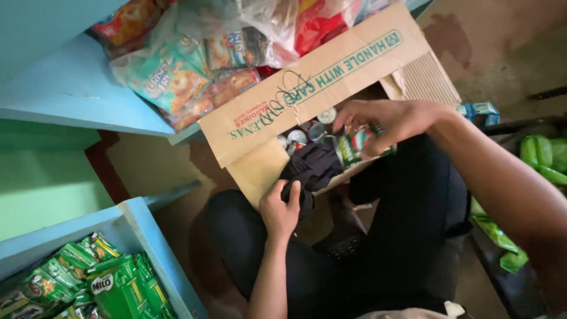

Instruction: Restocking canned sardines from a cardboard box onto store shelves after wiping them with a cloth.

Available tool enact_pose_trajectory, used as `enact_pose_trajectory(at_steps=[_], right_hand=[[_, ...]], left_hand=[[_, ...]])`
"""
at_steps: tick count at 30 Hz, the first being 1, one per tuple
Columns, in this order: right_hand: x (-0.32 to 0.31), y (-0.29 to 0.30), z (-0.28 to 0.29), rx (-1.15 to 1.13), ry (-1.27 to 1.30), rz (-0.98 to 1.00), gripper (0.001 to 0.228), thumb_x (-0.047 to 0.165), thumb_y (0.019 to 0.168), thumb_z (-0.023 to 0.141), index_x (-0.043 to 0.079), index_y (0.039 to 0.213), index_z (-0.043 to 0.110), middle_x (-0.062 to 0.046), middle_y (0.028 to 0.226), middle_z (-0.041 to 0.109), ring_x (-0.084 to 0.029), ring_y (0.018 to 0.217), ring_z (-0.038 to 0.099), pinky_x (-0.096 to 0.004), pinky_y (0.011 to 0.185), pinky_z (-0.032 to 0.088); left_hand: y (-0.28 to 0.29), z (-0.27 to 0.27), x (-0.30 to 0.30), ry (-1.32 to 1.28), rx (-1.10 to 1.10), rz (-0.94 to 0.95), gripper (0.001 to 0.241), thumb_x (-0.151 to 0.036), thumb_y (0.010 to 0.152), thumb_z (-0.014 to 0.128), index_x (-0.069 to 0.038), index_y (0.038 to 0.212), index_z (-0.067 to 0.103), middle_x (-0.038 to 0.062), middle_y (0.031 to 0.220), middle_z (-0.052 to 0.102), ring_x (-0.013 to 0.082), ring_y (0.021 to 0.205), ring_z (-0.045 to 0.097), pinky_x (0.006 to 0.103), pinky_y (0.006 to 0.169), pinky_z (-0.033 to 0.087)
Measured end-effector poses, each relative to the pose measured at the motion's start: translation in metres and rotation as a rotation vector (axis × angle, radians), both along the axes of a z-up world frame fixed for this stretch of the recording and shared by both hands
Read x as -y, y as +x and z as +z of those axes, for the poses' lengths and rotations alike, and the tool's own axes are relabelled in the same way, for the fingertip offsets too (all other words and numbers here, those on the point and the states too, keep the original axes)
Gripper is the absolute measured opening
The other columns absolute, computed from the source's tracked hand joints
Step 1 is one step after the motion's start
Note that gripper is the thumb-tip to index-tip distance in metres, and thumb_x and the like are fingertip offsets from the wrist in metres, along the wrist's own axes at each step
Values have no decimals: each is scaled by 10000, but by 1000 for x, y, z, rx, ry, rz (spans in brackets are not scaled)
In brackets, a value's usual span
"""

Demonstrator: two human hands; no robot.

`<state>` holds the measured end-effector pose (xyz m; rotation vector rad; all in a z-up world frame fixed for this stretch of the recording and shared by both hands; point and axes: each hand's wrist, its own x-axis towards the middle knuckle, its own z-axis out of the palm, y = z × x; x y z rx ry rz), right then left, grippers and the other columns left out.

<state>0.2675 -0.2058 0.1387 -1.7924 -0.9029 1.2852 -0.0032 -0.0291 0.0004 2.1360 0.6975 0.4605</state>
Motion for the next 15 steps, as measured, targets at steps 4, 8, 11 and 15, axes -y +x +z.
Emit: enact_pose_trajectory(at_steps=[4,8,11,15], right_hand=[[32,-25,-45,-309,395,-498,661,-56,543,880,8,1132,586,-66,943,659,-185,872,674,-268,673,529],[26,-38,-68,-521,416,-870,385,2,788,780,32,1135,614,-53,954,667,-129,766,658,-214,594,543],[25,-29,-52,-639,674,-684,629,-12,658,833,-52,1221,556,-201,1024,669,-300,903,722,-378,768,637],[19,-40,-57,-1039,1116,-502,1010,93,586,904,-23,1459,410,-209,1255,617,-374,1185,640,-484,1054,514]], left_hand=[[-5,-8,1,22,-40,1,216,-369,883,771,-154,872,750,108,744,744,345,765,752,439,648,601],[-4,-7,2,34,-56,8,207,-389,888,759,-182,885,763,85,764,766,330,785,757,437,674,612],[-6,-6,4,11,-73,12,242,-380,881,761,-140,906,768,143,793,769,381,809,752,479,682,607],[-5,-3,1,97,-27,-54,222,-339,891,749,-118,910,748,125,768,755,368,708,717,435,645,570]])
